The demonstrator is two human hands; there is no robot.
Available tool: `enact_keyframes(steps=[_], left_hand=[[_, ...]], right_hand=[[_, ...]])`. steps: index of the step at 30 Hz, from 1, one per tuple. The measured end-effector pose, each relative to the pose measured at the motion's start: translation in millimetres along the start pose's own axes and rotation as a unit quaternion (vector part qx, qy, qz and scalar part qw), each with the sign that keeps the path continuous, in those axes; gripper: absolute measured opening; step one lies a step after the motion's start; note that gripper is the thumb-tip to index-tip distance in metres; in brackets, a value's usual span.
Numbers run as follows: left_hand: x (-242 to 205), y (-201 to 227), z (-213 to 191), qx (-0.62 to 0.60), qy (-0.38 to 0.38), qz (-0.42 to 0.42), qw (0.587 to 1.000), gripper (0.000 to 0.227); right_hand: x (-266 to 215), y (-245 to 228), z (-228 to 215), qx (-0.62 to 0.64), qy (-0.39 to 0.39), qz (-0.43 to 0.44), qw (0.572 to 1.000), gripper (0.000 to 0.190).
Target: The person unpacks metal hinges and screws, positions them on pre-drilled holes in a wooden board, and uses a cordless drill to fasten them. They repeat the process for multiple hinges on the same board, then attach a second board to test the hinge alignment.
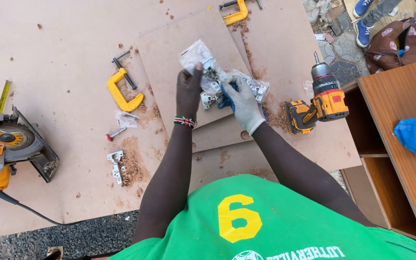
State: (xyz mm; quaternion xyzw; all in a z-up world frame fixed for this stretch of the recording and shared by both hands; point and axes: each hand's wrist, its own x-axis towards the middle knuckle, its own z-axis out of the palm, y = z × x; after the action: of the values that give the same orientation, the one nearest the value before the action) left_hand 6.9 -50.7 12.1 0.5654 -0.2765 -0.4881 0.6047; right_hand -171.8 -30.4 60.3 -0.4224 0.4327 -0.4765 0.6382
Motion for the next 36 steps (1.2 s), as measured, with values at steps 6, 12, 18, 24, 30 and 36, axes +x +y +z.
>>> enact_keyframes(steps=[6,12,18,24,30,36], left_hand=[[-47,11,9,0.099,-0.071,0.101,0.987,0.044],[-35,1,-25,0.197,-0.151,0.132,0.96,0.053],[-34,6,-38,0.171,-0.132,0.126,0.968,0.047],[-37,17,-42,0.145,-0.065,0.162,0.974,0.054],[-41,21,-25,0.093,-0.011,0.158,0.983,0.052],[34,-31,-110,0.085,0.135,0.153,0.975,0.041]], right_hand=[[6,15,-2,0.04,0.0,0.015,0.999,0.022],[3,18,-16,0.131,-0.026,0.05,0.99,0.017],[-13,-6,-14,0.126,-0.05,0.021,0.99,0.016],[-38,-11,-7,0.08,-0.037,-0.004,0.996,0.025],[-55,-18,5,0.086,-0.072,-0.016,0.994,0.014],[-100,-39,-2,0.031,-0.112,0.003,0.993,0.019]])
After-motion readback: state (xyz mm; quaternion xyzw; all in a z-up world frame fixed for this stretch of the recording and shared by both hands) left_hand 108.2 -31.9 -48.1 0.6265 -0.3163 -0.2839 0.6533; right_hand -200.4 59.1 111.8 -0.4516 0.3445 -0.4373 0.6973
